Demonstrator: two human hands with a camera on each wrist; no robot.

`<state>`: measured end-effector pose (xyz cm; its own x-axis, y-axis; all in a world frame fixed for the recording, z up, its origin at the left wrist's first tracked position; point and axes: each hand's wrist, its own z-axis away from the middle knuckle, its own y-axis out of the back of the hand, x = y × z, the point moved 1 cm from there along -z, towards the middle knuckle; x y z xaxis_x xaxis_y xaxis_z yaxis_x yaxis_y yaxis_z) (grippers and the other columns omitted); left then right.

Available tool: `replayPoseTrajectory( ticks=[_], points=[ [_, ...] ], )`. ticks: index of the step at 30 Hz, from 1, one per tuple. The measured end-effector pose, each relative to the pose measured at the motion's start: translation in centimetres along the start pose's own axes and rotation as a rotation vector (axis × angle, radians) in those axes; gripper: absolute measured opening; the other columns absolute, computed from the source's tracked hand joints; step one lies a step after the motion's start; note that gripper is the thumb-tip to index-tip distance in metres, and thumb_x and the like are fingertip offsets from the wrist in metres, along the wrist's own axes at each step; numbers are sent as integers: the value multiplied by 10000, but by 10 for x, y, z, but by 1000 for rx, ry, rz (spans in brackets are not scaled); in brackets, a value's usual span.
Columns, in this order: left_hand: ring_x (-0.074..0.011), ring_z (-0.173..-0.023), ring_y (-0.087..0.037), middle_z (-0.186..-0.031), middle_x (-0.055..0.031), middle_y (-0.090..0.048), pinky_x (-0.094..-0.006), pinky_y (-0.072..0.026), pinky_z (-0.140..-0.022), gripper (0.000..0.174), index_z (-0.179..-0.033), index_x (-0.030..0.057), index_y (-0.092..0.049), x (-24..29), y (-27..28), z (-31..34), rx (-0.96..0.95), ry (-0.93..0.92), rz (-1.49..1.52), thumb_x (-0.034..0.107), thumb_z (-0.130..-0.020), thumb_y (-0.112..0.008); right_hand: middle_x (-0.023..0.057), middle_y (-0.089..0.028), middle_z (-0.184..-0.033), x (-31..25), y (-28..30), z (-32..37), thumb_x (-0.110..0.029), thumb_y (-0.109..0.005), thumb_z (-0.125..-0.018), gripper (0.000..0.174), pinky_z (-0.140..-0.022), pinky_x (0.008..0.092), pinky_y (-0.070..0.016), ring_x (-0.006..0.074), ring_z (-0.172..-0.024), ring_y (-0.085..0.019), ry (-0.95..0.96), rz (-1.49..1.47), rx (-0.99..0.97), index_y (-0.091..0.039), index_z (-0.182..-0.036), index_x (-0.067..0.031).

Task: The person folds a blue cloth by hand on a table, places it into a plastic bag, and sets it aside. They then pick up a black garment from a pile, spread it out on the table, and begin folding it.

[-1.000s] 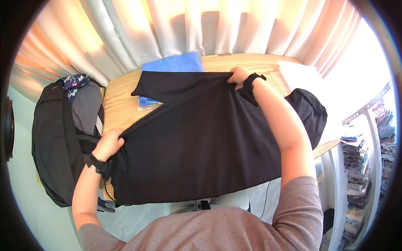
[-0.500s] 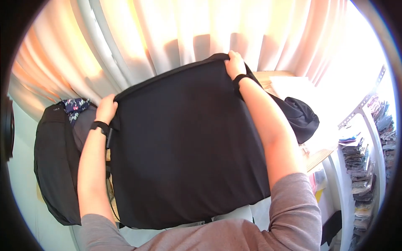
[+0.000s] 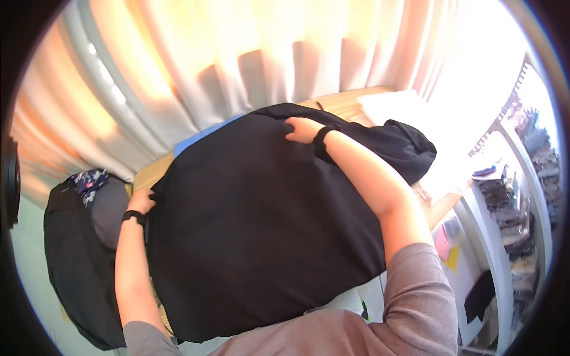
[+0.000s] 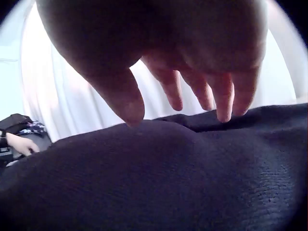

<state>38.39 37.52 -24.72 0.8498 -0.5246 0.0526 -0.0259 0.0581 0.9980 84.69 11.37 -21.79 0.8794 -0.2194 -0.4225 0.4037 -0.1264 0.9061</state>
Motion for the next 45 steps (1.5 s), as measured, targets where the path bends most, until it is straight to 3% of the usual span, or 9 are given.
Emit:
replayPoseTrajectory(
  ticks=[3,6,12,18,23,29,32,36,45],
  points=[
    [-382,-893,-602,-936,-221,-634,-426,-482,-799,210,-934,-11,-646,-40,-18,-28,367,108,53,56,-795,-503,136,-557,-1193,-37,19,49,-234,-588,-847,414,-957,347,-396,273,-1119,-511,136,-73,6,-513,-1217,-62],
    [-388,-1102,-499,-1183,-267,-522,-411,-409,-922,360,-1146,-7,-535,-46,-3,-28,632,131,283,66,-794,-560,102,-580,-1152,-77,42,117,-143,-594,-845,285,-952,322,-401,233,-1096,-529,328,-181,61,-581,-1113,-47],
    [-337,-1263,-353,-1327,-239,-394,-369,-292,-1042,555,-1287,-5,-405,-28,24,-9,465,-31,351,159,-800,-614,102,-627,-1048,-91,61,252,-6,-580,-814,222,-892,313,-447,211,-995,-591,289,-320,400,-605,-1035,-4],
    [-277,-1312,-315,-1404,-161,-349,-352,-238,-1067,439,-1258,36,-460,60,103,154,335,-374,377,95,-831,-541,46,-628,-1027,-32,19,362,-56,-553,-870,201,-861,245,-425,120,-955,-571,-312,-656,726,-608,-1058,-12],
    [-267,-1305,-341,-1405,-146,-365,-346,-244,-1066,429,-1228,-9,-478,65,91,276,189,-339,352,25,-802,-512,31,-589,-832,51,-73,426,-121,-597,-860,139,-703,233,-425,95,-757,-524,-615,-702,1066,-576,-898,10],
    [-315,-1306,-332,-1348,-143,-438,-396,-255,-1066,405,-1142,-3,-534,77,23,374,80,-201,520,38,-742,-579,82,-557,-1060,23,-148,430,-341,-653,-833,500,-896,278,-365,146,-994,-493,-803,-1196,778,-493,-1150,10],
    [-311,-1286,-363,-1319,-125,-476,-399,-271,-1059,510,-1157,14,-539,93,1,402,63,-159,593,22,-660,-656,68,-520,-1225,4,-155,429,-257,-680,-801,593,-969,295,-343,156,-1121,-463,-510,-1504,455,-443,-1276,7],
    [-312,-1330,-267,-1415,-115,-352,-460,-213,-1081,822,-1289,78,-451,98,-27,417,53,-185,434,110,-533,-773,61,-571,-1152,-21,-122,432,-128,-721,-746,552,-905,290,-421,163,-1044,-534,-570,-1309,276,-497,-1228,19],
    [-267,-1309,-313,-1393,-68,-382,-451,-240,-1063,676,-1251,138,-504,77,-59,415,228,-206,173,-81,-616,-568,125,-546,-1218,-10,-71,432,-208,-469,-950,356,-959,340,-418,217,-1101,-539,-310,-1651,492,-486,-1218,25]
  ],
)
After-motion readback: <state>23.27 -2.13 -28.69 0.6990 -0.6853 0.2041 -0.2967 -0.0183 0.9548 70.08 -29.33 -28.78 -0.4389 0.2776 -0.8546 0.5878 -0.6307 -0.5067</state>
